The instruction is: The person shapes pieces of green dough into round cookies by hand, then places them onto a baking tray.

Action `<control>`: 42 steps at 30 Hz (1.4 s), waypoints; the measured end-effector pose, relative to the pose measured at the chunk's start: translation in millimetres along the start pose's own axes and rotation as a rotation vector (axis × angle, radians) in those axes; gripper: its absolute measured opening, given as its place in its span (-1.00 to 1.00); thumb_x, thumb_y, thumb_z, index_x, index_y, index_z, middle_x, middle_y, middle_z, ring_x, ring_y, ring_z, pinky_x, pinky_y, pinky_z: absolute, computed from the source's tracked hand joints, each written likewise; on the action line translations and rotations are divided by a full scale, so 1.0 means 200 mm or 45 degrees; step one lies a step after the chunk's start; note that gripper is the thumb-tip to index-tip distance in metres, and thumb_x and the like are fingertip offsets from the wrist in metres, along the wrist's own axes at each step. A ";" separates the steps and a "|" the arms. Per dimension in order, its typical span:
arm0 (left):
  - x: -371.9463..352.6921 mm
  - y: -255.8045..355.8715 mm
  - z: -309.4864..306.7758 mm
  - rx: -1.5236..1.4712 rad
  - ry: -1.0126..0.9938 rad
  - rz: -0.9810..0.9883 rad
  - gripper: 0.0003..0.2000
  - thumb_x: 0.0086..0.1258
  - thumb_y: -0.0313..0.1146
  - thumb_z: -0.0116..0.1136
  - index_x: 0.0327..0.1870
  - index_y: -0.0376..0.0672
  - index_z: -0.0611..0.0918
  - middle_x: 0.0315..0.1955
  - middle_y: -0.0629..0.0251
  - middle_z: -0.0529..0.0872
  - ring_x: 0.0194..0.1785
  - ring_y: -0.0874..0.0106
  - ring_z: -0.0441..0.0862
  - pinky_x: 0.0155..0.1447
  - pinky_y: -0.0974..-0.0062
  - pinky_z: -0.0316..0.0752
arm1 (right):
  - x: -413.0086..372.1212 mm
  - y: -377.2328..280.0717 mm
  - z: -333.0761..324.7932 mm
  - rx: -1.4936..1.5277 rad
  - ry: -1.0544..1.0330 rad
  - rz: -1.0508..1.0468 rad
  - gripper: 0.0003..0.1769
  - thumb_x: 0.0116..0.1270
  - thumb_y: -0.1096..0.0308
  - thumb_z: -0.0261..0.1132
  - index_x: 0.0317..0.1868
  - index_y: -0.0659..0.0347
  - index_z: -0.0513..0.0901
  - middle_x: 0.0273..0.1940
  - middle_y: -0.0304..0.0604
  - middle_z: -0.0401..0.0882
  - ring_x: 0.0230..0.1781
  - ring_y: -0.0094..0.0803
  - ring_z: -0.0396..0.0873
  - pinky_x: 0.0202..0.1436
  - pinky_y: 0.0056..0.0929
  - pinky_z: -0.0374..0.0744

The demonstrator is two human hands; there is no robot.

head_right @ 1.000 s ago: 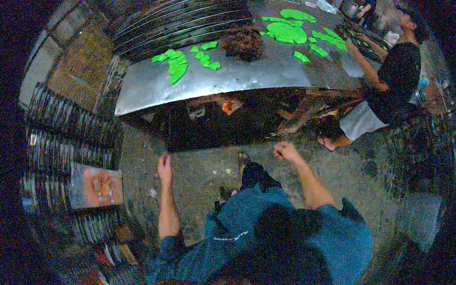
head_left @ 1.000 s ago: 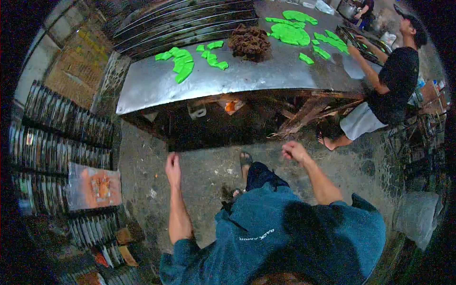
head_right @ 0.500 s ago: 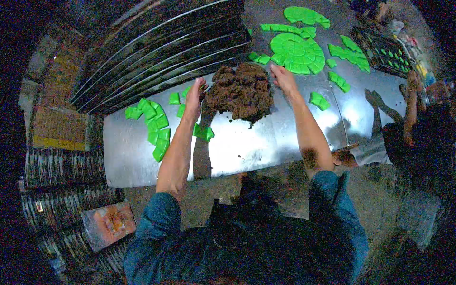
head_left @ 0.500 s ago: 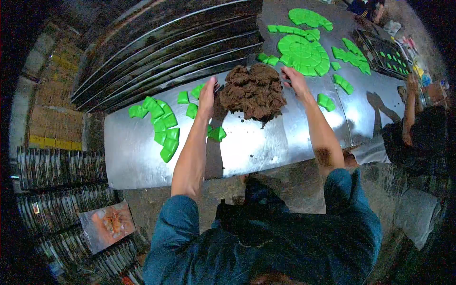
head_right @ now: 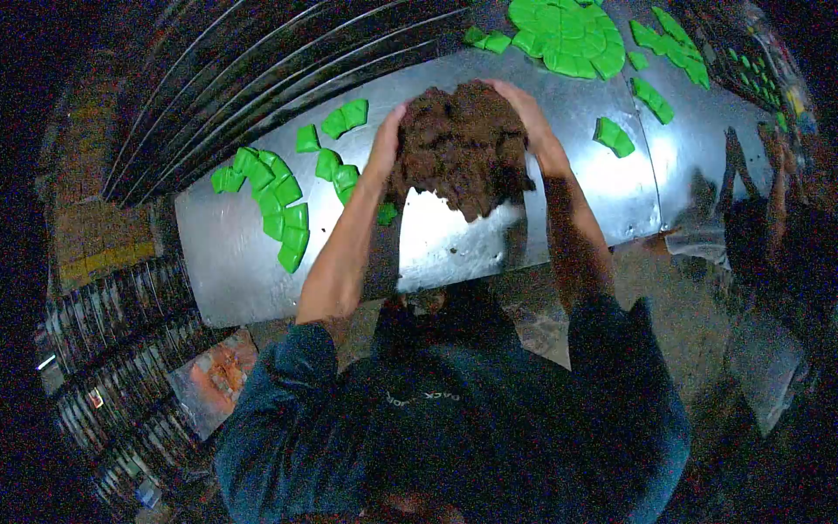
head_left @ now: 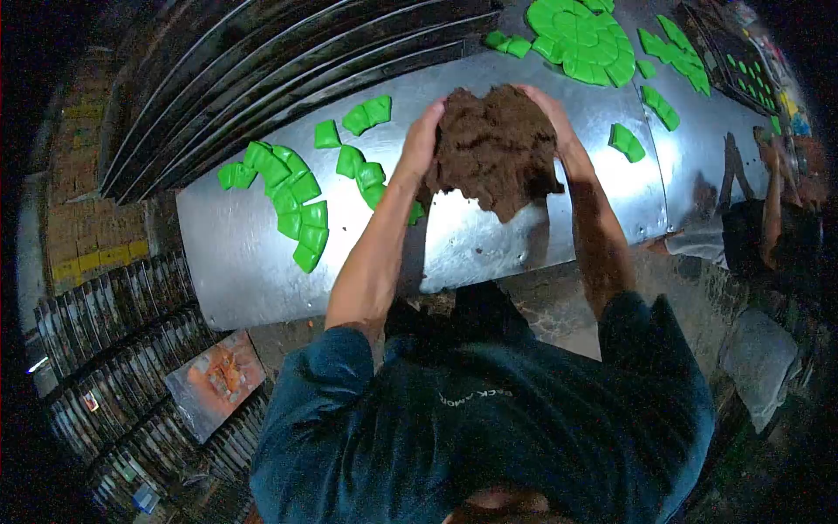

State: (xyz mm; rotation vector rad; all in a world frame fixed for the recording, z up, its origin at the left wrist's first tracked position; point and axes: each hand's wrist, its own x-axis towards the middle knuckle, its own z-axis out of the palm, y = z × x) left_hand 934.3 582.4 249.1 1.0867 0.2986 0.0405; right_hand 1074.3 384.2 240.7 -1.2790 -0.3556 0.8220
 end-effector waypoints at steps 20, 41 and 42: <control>-0.68 -0.01 -0.60 2.098 -0.489 0.767 -0.68 0.33 -0.36 -0.09 0.03 -0.33 0.48 0.21 0.00 0.42 0.37 0.09 0.24 0.45 0.02 -0.04 | -0.15 -0.06 0.89 -1.983 -0.022 -0.505 -0.48 0.34 0.10 0.15 0.21 0.20 0.41 0.20 0.01 0.41 0.29 -0.01 0.28 0.33 -0.18 0.31; -1.09 0.37 -1.15 0.293 0.552 0.121 -0.60 0.25 -0.61 0.01 0.16 -0.27 0.46 -0.32 0.35 0.58 -0.32 0.59 0.48 -0.20 0.64 0.40 | -0.20 0.26 0.96 -2.252 -0.005 -0.881 -0.41 0.27 0.11 0.18 0.31 -0.03 0.33 0.35 -0.01 0.17 0.39 0.03 0.08 0.38 0.12 0.11; -1.08 0.38 -1.18 0.309 0.570 0.129 -0.60 0.25 -0.61 0.01 0.16 -0.27 0.46 -0.32 0.35 0.58 -0.32 0.59 0.48 -0.20 0.64 0.40 | -0.27 0.33 0.99 -2.344 0.048 -0.779 -0.39 0.25 0.08 0.18 0.32 -0.09 0.32 0.36 0.01 0.16 0.40 0.04 0.08 0.38 0.10 0.12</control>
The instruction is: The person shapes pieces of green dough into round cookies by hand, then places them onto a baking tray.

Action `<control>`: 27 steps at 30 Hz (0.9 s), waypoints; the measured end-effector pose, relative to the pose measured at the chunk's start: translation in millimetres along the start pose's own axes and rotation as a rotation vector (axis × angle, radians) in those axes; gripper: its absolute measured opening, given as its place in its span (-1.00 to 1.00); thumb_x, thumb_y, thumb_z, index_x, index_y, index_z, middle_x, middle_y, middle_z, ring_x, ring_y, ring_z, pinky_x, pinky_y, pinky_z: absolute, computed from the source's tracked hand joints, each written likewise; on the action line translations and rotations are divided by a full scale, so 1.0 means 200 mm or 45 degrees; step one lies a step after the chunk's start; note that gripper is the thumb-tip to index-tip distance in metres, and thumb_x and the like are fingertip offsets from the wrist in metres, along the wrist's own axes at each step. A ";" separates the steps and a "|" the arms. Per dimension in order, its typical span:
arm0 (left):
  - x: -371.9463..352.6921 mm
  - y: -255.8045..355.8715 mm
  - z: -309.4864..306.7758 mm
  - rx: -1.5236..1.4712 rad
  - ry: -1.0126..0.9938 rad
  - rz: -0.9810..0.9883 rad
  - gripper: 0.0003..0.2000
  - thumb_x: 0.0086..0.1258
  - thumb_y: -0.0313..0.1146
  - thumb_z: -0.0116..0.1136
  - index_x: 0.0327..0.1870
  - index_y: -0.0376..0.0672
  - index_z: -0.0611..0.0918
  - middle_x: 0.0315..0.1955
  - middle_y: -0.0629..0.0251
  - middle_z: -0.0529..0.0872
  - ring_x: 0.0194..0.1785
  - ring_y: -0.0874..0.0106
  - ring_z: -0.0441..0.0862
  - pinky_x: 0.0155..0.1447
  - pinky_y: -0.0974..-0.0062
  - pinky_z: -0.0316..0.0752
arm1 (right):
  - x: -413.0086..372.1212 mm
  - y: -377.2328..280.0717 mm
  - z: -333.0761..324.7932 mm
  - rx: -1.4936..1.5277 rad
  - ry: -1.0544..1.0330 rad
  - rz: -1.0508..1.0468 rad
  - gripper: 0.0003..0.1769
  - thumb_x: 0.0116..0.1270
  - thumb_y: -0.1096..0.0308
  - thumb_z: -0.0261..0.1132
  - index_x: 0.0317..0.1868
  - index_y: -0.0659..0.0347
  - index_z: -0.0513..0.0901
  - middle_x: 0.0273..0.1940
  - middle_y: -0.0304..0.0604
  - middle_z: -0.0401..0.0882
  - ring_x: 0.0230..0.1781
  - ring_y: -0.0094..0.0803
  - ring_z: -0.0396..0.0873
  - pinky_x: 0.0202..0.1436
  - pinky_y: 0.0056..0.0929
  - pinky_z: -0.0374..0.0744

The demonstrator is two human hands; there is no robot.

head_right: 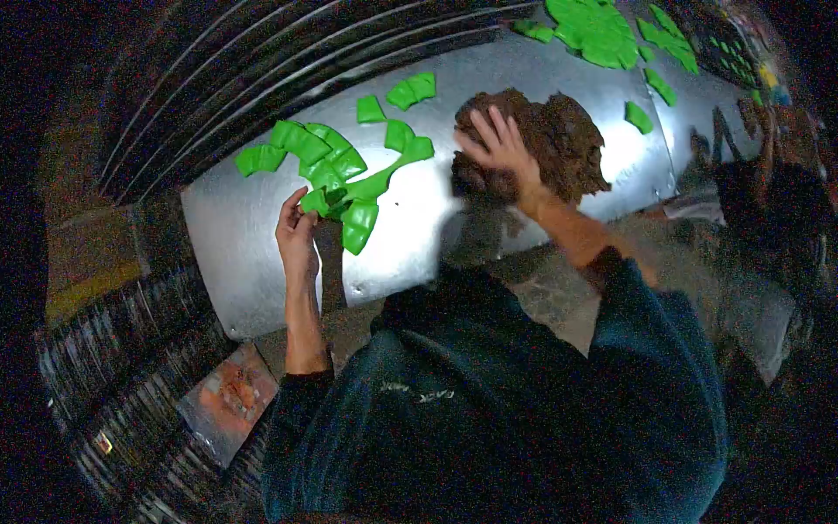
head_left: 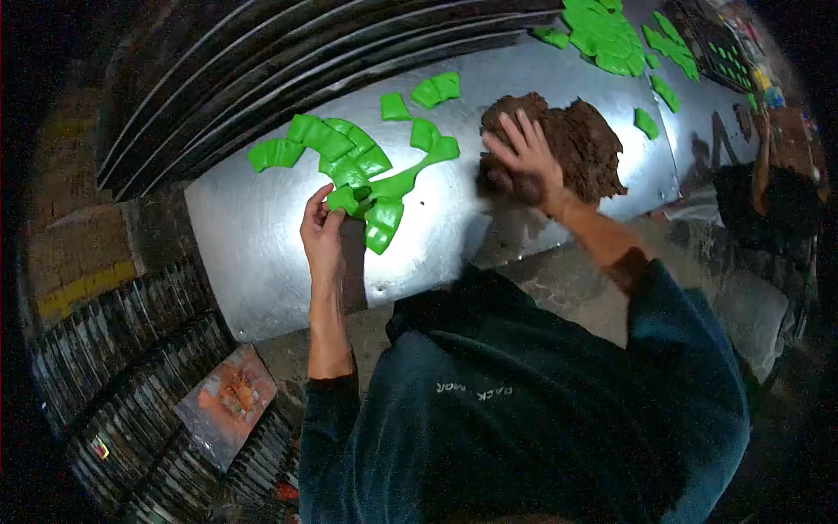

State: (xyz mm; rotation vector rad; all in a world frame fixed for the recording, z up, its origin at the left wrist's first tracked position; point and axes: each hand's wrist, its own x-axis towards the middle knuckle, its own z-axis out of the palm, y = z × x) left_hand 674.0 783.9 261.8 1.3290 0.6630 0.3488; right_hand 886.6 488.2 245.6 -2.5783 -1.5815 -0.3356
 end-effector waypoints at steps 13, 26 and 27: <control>0.21 -0.11 0.72 1.651 -0.389 1.027 -0.58 0.20 -0.33 0.11 0.13 -0.12 0.51 0.20 0.09 0.41 0.28 0.05 0.32 0.33 -0.11 0.14 | 0.33 0.08 0.08 -0.079 0.097 0.156 -0.42 0.35 -0.01 0.06 0.30 0.05 0.34 0.27 0.03 0.29 0.36 -0.05 0.15 0.35 0.10 0.11; 0.35 0.12 0.40 -0.629 0.003 -0.019 -0.82 0.43 -0.39 -0.12 -0.09 -0.28 0.47 -0.19 0.10 0.62 -0.08 0.18 0.59 0.07 0.15 0.53 | 0.23 0.07 0.10 0.022 0.125 0.228 -0.43 0.39 -0.04 0.01 0.35 -0.07 0.26 0.35 -0.06 0.18 0.43 -0.01 0.00 0.37 0.26 -0.01; 0.31 0.18 0.33 -0.733 0.104 -0.006 -0.77 0.42 -0.35 -0.09 -0.02 -0.28 0.43 -0.14 0.03 0.59 -0.08 0.15 0.58 -0.01 0.09 0.57 | 0.24 0.04 0.09 0.021 0.155 0.214 -0.43 0.39 -0.04 0.01 0.35 -0.07 0.26 0.35 -0.06 0.18 0.43 -0.01 0.00 0.37 0.26 -0.01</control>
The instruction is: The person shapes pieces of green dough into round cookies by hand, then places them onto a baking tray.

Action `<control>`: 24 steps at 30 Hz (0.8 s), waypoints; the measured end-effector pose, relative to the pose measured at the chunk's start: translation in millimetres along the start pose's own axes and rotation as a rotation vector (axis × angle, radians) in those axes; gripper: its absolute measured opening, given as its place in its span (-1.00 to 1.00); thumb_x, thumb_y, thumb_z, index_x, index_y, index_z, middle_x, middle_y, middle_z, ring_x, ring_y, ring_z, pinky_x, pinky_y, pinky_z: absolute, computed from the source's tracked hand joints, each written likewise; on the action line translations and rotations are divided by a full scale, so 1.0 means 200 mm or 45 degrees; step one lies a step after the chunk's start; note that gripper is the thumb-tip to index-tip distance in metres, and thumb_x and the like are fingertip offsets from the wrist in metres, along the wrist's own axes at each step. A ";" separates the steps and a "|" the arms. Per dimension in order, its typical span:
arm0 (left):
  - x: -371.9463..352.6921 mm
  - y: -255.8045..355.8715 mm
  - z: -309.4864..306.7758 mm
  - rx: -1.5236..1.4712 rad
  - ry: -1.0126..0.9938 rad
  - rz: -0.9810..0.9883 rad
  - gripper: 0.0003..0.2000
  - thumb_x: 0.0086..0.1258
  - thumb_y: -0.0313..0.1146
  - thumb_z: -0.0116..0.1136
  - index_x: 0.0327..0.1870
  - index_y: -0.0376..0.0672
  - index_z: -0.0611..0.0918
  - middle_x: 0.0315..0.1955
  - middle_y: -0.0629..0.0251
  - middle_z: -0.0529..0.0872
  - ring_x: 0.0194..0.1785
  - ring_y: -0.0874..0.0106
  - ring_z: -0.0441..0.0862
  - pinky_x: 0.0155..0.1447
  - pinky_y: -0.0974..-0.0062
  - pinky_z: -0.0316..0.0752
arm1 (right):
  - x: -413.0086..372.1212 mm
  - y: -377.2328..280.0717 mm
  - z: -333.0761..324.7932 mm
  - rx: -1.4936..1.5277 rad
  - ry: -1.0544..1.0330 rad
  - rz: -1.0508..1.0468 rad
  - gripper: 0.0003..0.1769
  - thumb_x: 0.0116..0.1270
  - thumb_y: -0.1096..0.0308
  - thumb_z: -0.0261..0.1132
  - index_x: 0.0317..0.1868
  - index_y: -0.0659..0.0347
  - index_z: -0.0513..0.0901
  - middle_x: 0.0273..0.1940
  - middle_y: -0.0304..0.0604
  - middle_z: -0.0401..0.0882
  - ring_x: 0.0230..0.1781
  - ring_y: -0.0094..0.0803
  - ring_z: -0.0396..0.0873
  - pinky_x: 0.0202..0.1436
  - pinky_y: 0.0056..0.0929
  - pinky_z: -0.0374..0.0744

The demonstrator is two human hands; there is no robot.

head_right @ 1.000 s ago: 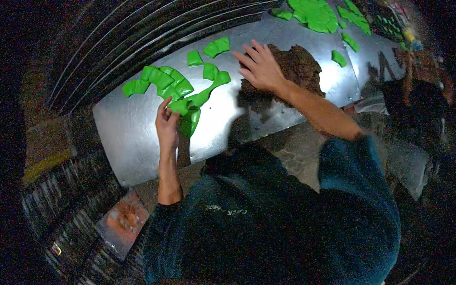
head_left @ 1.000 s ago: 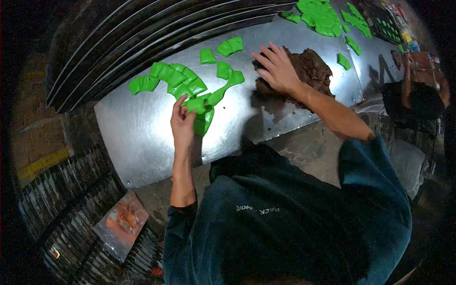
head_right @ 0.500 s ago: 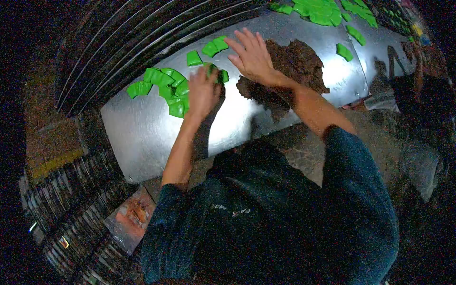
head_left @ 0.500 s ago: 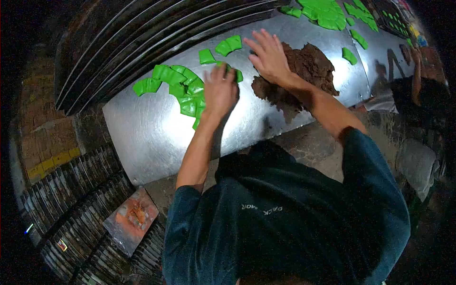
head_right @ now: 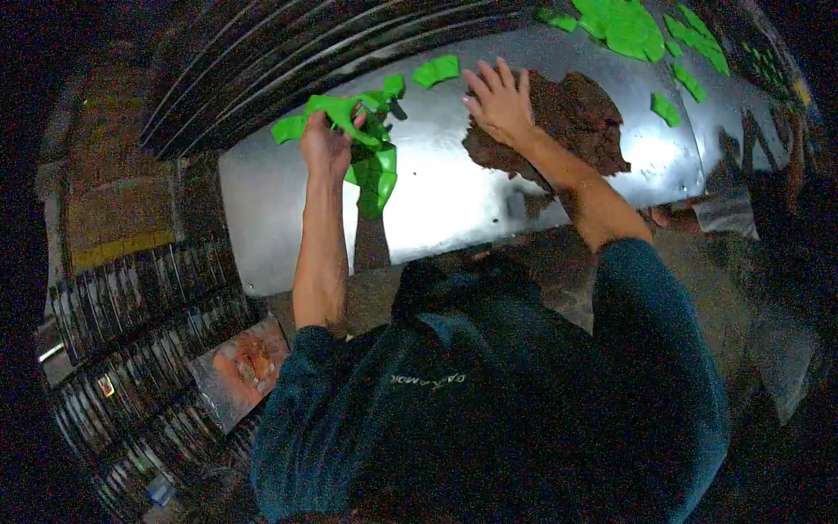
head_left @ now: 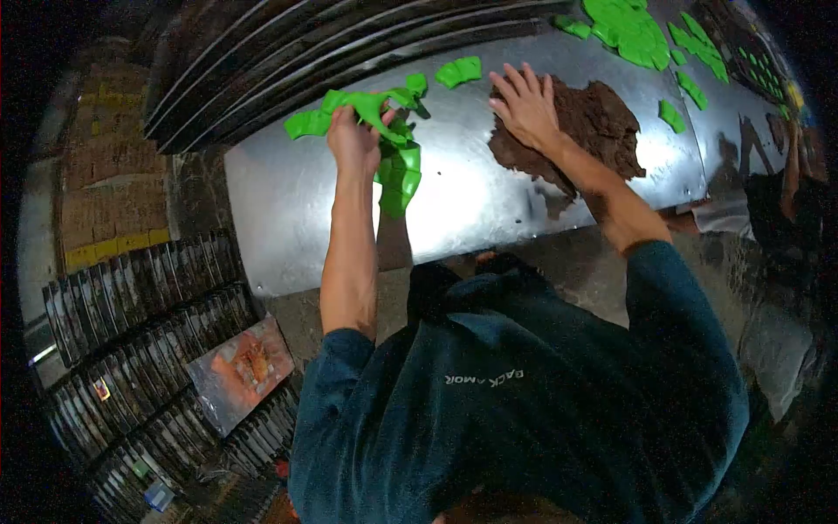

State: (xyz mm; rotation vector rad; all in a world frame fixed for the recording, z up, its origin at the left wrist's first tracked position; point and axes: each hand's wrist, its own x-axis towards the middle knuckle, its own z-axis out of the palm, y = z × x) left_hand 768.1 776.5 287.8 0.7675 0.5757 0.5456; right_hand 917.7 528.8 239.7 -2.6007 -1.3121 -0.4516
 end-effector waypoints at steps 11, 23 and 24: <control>-0.31 0.36 -0.82 0.181 -0.112 -0.174 -0.84 0.36 -0.48 0.06 -0.08 -0.21 0.47 -0.20 0.12 0.63 -0.23 0.36 0.63 -0.36 0.54 0.57 | 0.20 -0.83 -0.03 0.816 0.004 -0.106 -0.23 -0.05 0.49 0.23 0.29 0.14 0.33 0.25 0.08 0.32 0.33 0.05 0.16 0.43 -0.03 0.05; -0.30 0.48 -1.22 0.359 0.331 -0.049 -0.82 0.38 -0.32 0.12 -0.23 -0.20 0.42 -0.59 0.24 0.55 -0.76 0.54 0.38 -0.80 0.69 0.16 | 0.53 -1.42 -0.06 0.576 -0.698 -0.430 -0.74 0.34 0.23 0.03 -0.19 0.23 0.53 -0.40 0.13 0.60 -0.34 0.10 0.59 -0.27 0.01 0.52; -0.29 0.45 -1.26 0.254 0.347 -0.037 -0.82 0.38 -0.31 0.12 -0.24 -0.19 0.42 -0.62 0.28 0.51 -0.75 0.57 0.36 -0.79 0.70 0.16 | 0.58 -1.41 -0.03 0.609 -0.666 -0.389 -0.77 0.34 0.26 0.03 -0.17 0.22 0.52 -0.40 0.15 0.59 -0.33 0.11 0.59 -0.27 0.01 0.53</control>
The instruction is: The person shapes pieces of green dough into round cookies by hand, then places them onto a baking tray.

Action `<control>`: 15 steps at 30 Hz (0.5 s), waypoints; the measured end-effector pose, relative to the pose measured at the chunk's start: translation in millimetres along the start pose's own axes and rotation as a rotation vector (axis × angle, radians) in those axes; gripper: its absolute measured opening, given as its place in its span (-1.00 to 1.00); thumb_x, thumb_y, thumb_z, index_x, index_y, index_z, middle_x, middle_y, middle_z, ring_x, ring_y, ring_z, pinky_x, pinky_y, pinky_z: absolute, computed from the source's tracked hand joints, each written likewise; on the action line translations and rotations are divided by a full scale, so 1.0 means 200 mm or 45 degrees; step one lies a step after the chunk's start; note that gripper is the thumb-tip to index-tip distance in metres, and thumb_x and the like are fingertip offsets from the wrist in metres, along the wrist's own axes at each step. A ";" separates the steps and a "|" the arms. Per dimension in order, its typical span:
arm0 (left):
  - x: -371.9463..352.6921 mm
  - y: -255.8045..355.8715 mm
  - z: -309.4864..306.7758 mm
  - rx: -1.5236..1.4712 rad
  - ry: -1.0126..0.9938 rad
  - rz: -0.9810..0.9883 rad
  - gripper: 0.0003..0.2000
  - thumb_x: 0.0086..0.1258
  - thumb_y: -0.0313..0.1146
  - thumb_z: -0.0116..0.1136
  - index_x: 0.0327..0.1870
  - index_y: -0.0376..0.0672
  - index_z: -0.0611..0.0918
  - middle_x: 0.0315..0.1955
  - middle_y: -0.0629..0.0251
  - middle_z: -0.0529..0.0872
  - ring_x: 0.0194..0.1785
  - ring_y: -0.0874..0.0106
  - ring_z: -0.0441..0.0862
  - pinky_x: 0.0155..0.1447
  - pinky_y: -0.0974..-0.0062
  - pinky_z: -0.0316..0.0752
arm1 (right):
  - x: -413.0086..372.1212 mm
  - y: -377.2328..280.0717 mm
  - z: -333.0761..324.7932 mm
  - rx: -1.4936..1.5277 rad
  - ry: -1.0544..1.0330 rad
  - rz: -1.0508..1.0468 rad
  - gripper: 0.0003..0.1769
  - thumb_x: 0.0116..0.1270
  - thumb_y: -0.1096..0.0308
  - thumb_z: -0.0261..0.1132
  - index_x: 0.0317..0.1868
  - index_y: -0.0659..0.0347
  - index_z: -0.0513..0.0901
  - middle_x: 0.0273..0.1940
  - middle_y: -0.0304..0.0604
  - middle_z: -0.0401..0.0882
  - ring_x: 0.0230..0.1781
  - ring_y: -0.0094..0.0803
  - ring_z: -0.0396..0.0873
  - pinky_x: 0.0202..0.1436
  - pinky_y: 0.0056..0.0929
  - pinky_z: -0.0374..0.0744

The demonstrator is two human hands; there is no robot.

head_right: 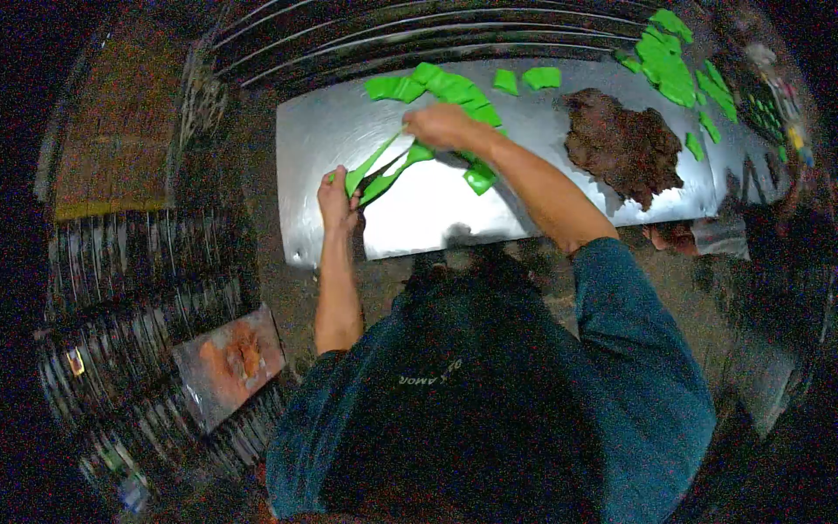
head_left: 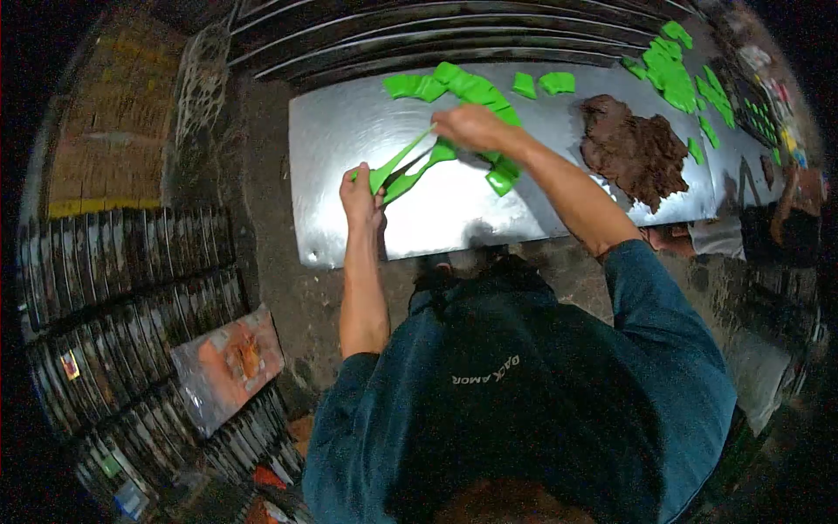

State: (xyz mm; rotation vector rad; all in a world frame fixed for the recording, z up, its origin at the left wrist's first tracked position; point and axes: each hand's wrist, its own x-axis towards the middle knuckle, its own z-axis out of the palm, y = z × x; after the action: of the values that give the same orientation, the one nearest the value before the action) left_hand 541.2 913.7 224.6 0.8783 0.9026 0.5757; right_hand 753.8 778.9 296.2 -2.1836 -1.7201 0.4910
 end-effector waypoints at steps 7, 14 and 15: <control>-0.07 0.06 -0.06 -0.260 0.187 0.131 -0.84 0.43 -0.29 0.03 -0.17 -0.19 0.45 -0.58 0.29 0.50 -0.72 0.56 0.34 -0.76 0.69 0.11 | 0.15 0.11 0.16 -0.568 0.363 0.341 -0.49 0.26 0.31 0.05 0.25 0.14 0.37 0.22 0.11 0.38 0.32 -0.04 0.26 0.33 0.32 0.06; -0.37 0.40 0.28 -0.301 0.014 0.411 -0.80 0.42 -0.34 0.04 -0.04 -0.21 0.44 -0.55 0.29 0.51 -0.75 0.60 0.32 -0.77 0.73 0.13 | 0.11 -0.31 0.44 0.043 0.210 -0.155 -0.76 0.17 0.33 0.07 -0.26 0.33 0.53 -0.54 0.08 0.59 -0.37 0.04 0.62 0.12 0.30 0.27; -0.43 0.47 0.30 -0.252 0.012 0.437 -0.80 0.42 -0.36 0.03 -0.03 -0.22 0.44 -0.54 0.29 0.52 -0.75 0.62 0.31 -0.77 0.74 0.13 | 0.16 -0.25 0.41 -0.010 0.239 -0.097 -0.78 0.17 0.34 0.08 -0.26 0.31 0.53 -0.53 0.08 0.60 -0.39 0.00 0.63 -0.01 0.24 0.34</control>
State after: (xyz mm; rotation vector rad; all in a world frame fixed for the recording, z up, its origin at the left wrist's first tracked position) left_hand 541.7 876.5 360.6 0.8551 0.6919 0.9498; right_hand 679.5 824.9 243.5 -2.0872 -1.6984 0.2520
